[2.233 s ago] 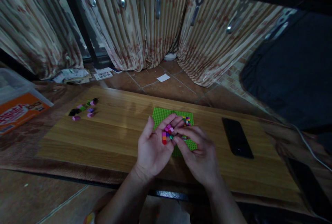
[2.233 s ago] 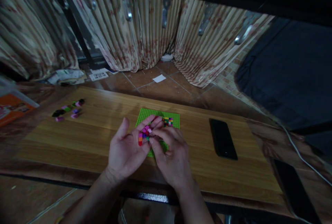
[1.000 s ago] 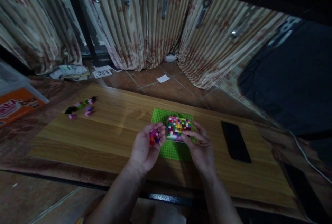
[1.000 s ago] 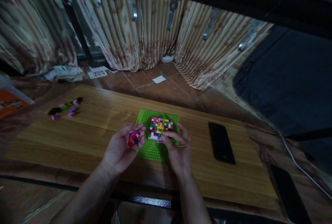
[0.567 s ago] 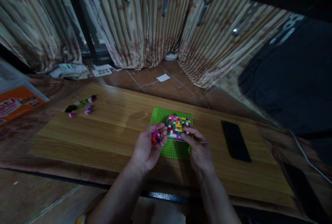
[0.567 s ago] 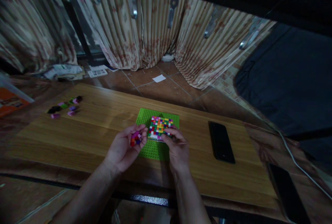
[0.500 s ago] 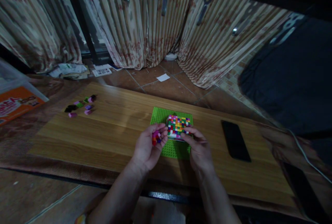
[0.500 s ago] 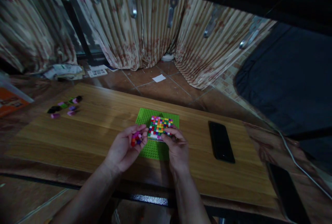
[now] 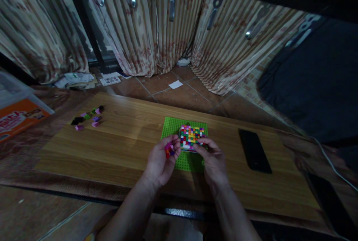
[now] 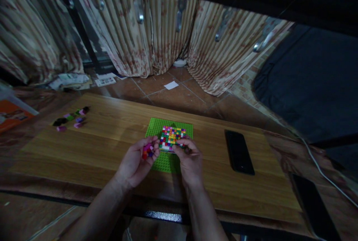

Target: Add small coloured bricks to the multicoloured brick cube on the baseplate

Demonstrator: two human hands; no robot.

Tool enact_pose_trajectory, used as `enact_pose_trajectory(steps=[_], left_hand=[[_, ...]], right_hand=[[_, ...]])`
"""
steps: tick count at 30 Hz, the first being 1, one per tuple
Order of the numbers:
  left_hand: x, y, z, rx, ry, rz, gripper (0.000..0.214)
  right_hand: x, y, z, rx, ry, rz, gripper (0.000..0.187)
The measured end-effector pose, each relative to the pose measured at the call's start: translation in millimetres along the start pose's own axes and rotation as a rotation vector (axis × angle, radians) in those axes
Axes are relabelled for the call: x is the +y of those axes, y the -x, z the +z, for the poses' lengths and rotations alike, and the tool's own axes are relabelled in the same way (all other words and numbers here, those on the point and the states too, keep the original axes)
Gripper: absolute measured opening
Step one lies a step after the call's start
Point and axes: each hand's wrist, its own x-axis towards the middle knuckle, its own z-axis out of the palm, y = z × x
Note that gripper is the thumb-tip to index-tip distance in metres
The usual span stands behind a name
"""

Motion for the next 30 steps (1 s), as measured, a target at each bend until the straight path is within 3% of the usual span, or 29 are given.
enact_pose_trajectory(steps=[5,7,10,13,16,19,27,30], left_hand=[[5.9,8.1,1.4,-0.076,0.077,0.071,0.017],[8.6,13.6,3.4,-0.174,0.102,0.088,0.025],[9.8,20.5,6.6,-0.340,0.120,0.019,0.040],[7.7,22.9,8.1,-0.430,0.168,-0.062,0.050],[5.4,22.1,8.3,-0.447,0.204,-0.088,0.056],[4.2,21.6,9.0,-0.460,0.203,-0.079,0.059],[1.8,25.4,12.6,-0.469,0.166,-0.071,0.055],[6.1,23.4,11.6,-0.403,0.155,-0.025,0.049]], right_hand=[[-1.5,0.1,-4.8,-0.032,0.075,-0.018,0.020],[-8.7,0.6,-7.0,-0.003,0.159,-0.117,0.019],[-27.3,5.5,-7.0,0.079,0.310,-0.375,0.011],[-47.8,16.2,-1.8,-0.073,0.395,-0.480,0.007],[-62.2,27.2,5.1,-0.320,0.537,-0.485,0.011],[-66.6,32.9,10.5,-0.429,0.671,-0.493,0.014],[-61.7,33.5,10.8,-0.425,0.667,-0.503,0.014],[-63.2,24.2,-2.1,-0.301,0.554,-0.446,0.012]])
